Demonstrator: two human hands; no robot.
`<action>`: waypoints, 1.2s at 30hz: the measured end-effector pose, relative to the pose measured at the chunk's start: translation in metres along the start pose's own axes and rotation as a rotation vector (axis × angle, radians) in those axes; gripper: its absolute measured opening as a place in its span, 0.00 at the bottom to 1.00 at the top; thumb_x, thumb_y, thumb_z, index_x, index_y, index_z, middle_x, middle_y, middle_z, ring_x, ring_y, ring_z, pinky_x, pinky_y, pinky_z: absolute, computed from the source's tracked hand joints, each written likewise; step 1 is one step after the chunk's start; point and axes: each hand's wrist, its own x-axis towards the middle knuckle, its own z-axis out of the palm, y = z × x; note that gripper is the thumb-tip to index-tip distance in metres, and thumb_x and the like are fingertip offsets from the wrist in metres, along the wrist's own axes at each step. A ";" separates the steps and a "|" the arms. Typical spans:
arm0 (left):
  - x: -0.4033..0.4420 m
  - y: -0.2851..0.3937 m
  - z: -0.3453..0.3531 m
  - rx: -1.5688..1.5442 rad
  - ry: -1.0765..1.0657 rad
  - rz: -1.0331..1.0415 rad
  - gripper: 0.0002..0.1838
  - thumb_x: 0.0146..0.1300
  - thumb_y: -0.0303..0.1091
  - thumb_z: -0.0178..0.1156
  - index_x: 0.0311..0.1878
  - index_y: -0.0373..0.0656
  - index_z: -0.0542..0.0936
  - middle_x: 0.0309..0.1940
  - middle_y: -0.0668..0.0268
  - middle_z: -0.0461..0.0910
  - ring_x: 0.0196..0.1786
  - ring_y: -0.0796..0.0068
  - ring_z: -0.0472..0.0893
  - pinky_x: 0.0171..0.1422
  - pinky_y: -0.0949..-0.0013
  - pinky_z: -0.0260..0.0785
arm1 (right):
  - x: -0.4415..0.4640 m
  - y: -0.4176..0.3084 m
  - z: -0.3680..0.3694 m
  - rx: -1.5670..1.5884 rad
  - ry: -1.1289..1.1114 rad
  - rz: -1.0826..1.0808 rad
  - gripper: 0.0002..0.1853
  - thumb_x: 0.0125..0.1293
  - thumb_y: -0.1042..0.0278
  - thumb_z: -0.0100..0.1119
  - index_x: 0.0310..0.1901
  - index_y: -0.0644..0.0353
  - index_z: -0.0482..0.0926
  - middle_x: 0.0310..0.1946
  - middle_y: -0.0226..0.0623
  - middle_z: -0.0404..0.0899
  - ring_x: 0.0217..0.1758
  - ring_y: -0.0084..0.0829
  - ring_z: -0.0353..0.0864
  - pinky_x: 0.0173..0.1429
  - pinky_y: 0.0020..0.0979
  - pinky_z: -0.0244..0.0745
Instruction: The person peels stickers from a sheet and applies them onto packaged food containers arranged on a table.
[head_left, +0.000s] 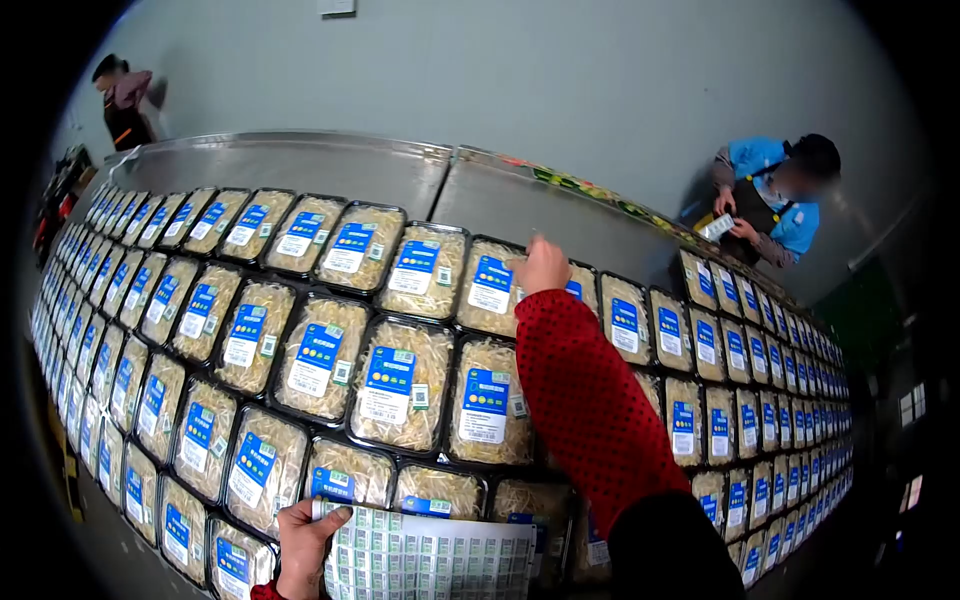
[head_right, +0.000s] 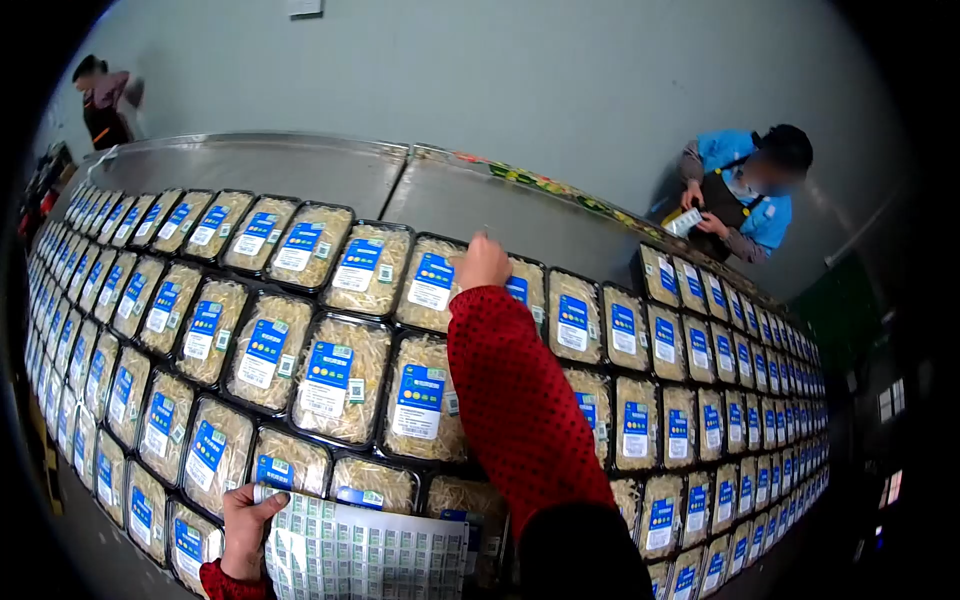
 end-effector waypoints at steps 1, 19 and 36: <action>0.000 -0.001 -0.001 0.000 0.019 0.000 0.04 0.51 0.20 0.68 0.26 0.33 0.82 0.21 0.68 0.80 0.21 0.84 0.73 0.27 0.77 0.64 | 0.006 0.018 -0.008 -0.014 0.002 0.021 0.19 0.40 0.62 0.76 0.29 0.65 0.80 0.24 0.47 0.81 0.29 0.39 0.82 0.37 0.35 0.76; -0.041 0.062 0.025 0.156 -0.075 -0.037 0.15 0.57 0.19 0.62 0.49 0.32 0.80 0.37 0.69 0.82 0.38 0.82 0.75 0.49 0.76 0.66 | 0.020 0.112 -0.047 -0.078 -0.191 -0.019 0.28 0.35 0.67 0.79 0.41 0.64 0.76 0.33 0.42 0.78 0.39 0.38 0.80 0.44 0.37 0.76; -0.049 0.079 0.125 0.152 -0.319 0.001 0.07 0.54 0.18 0.63 0.36 0.38 0.82 0.32 0.69 0.81 0.35 0.80 0.76 0.42 0.74 0.67 | 0.032 0.243 -0.078 0.501 -0.555 0.162 0.27 0.41 0.85 0.66 0.48 0.67 0.72 0.42 0.40 0.76 0.43 0.31 0.78 0.46 0.31 0.76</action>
